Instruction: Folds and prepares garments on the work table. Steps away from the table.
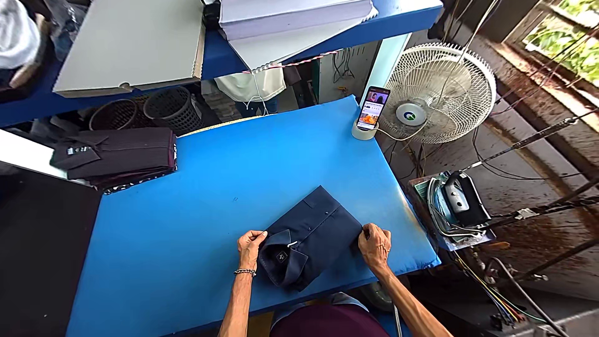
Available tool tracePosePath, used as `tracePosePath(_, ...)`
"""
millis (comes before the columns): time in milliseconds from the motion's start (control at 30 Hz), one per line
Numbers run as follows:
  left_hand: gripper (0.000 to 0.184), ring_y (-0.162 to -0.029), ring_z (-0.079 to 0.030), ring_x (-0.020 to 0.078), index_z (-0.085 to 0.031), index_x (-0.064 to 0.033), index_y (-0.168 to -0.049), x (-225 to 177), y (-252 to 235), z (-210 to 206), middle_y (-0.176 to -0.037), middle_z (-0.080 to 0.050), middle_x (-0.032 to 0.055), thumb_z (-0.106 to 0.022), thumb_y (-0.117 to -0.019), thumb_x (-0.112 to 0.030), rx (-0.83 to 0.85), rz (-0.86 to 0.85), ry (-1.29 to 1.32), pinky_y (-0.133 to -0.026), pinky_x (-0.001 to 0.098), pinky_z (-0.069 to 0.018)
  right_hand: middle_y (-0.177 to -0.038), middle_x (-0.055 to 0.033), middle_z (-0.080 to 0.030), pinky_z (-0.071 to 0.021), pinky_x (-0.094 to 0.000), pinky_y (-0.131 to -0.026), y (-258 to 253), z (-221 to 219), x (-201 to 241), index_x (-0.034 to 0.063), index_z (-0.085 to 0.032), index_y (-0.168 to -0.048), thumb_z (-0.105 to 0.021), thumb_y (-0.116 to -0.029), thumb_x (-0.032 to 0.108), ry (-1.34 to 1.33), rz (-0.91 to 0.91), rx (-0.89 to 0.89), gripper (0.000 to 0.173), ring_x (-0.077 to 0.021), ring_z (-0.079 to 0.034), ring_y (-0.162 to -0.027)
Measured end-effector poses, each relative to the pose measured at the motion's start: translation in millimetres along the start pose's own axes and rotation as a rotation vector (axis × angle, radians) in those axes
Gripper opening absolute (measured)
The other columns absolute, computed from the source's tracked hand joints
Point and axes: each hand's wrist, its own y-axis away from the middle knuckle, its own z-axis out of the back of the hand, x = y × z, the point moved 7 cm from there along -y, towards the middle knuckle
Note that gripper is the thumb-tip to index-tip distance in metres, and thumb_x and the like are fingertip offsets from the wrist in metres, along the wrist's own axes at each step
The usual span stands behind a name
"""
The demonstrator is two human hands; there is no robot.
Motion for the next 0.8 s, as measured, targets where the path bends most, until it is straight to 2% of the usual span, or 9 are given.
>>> tracePosePath(100, 0.008, -0.071, -0.067, 0.0181, -0.074, 0.0001, -0.088, -0.8, 1.1, 0.6, -0.078, -0.072, 0.0107, -0.076, -0.0910, -0.007, -0.005, 0.005, 0.020, -0.071, 0.0359, -0.0567, -0.082, -0.0091, -0.069, -0.0492, -0.0554, -0.086, -0.8, -0.2, -0.8, 0.0047, -0.068, -0.098, -0.069, -0.0841, 0.012, -0.008, -0.013, 0.060, 0.016, -0.0276, -0.067, -0.077)
tracePosePath(167, 0.009, -0.071, -0.067, 0.0181, -0.074, 0.0002, -0.089, 1.1, 0.9, 0.0, -0.077, -0.072, 0.0110, -0.077, -0.0911, -0.008, 0.000, 0.014, 0.024, -0.070, 0.0360, -0.0563, -0.085, -0.0104, -0.070, -0.0495, -0.0564, -0.085, -1.9, -1.4, -1.2, 0.0044, -0.069, -0.101, -0.071, -0.0848, 0.015, -0.006, 0.012, 0.099, 0.020, -0.0291, -0.068, -0.079)
tracePosePath(267, 0.009, -0.071, -0.067, 0.0181, -0.074, 0.0003, -0.089, 1.6, 0.1, -0.7, -0.078, -0.072, 0.0110, -0.077, -0.0908, -0.008, -0.002, 0.021, 0.027, -0.071, 0.0357, -0.0568, -0.099, -0.0147, -0.072, -0.0509, -0.0567, -0.084, -2.7, -3.3, 4.1, 0.0046, -0.073, -0.112, -0.056, -0.0965, 0.015, 0.024, 0.110, 0.091, 0.025, -0.0327, -0.070, -0.090)
tracePosePath(333, 0.009, -0.071, -0.068, 0.0184, -0.073, 0.0005, -0.088, 1.4, -0.3, -0.8, -0.078, -0.072, 0.0111, -0.077, -0.0905, -0.007, -0.008, 0.018, 0.037, -0.071, 0.0360, -0.0574, -0.096, -0.0150, -0.071, -0.0505, -0.0561, -0.080, -5.6, -3.0, 7.3, 0.0058, -0.074, -0.112, -0.052, -0.0971, 0.013, 0.036, 0.133, 0.072, 0.028, -0.0330, -0.069, -0.086)
tracePosePath(400, 0.009, -0.071, -0.067, 0.0181, -0.074, 0.0003, -0.088, 2.0, 0.7, -0.6, -0.078, -0.072, 0.0112, -0.077, -0.0910, -0.008, -0.009, 0.016, 0.043, -0.071, 0.0358, -0.0568, -0.095, -0.0156, -0.070, -0.0506, -0.0564, -0.075, -10.5, -2.4, 8.2, 0.0063, -0.073, -0.113, -0.059, -0.0899, 0.010, 0.040, 0.116, 0.114, 0.027, -0.0342, -0.069, -0.084)
tracePosePath(500, 0.009, -0.072, -0.068, 0.0183, -0.073, 0.0003, -0.088, 3.1, 1.9, -1.1, -0.078, -0.072, 0.0112, -0.076, -0.0911, -0.007, -0.013, 0.014, 0.044, -0.071, 0.0361, -0.0570, -0.088, -0.0138, -0.070, -0.0500, -0.0560, -0.070, -20.7, -4.6, 7.1, 0.0054, -0.073, -0.096, -0.071, -0.0796, 0.007, 0.076, 0.068, 0.191, 0.017, -0.0332, -0.068, -0.079)
tracePosePath(567, 0.009, -0.072, -0.067, 0.0184, -0.073, 0.0002, -0.088, 4.7, 1.1, -1.6, -0.078, -0.072, 0.0111, -0.076, -0.0913, -0.008, -0.010, 0.009, 0.042, -0.072, 0.0361, -0.0567, -0.086, -0.0146, -0.071, -0.0510, -0.0562, -0.071, -24.7, -7.8, 9.3, 0.0033, -0.072, -0.088, -0.070, -0.0809, 0.006, 0.107, 0.055, 0.245, 0.008, -0.0337, -0.070, -0.080)
tracePosePath(700, 0.009, -0.072, -0.068, 0.0189, -0.073, 0.0007, -0.088, 3.7, 0.7, 0.2, -0.079, -0.072, 0.0116, -0.076, -0.0914, -0.007, -0.004, 0.017, 0.043, -0.072, 0.0363, -0.0577, -0.093, -0.0181, -0.072, -0.0515, -0.0565, -0.074, -22.1, -14.2, 12.4, 0.0000, -0.070, -0.097, -0.058, -0.0898, 0.009, 0.162, -0.014, 0.348, 0.017, -0.0356, -0.071, -0.084)
tracePosePath(800, 0.008, -0.073, -0.068, 0.0189, -0.073, 0.0008, -0.088, 3.2, 2.2, 0.8, -0.079, -0.072, 0.0117, -0.076, -0.0911, -0.006, -0.010, 0.013, 0.047, -0.072, 0.0368, -0.0576, -0.098, -0.0195, -0.071, -0.0522, -0.0569, -0.074, -16.8, -15.4, 11.8, -0.0004, -0.068, -0.104, -0.056, -0.0918, 0.010, 0.187, -0.063, 0.368, 0.019, -0.0375, -0.071, -0.084)
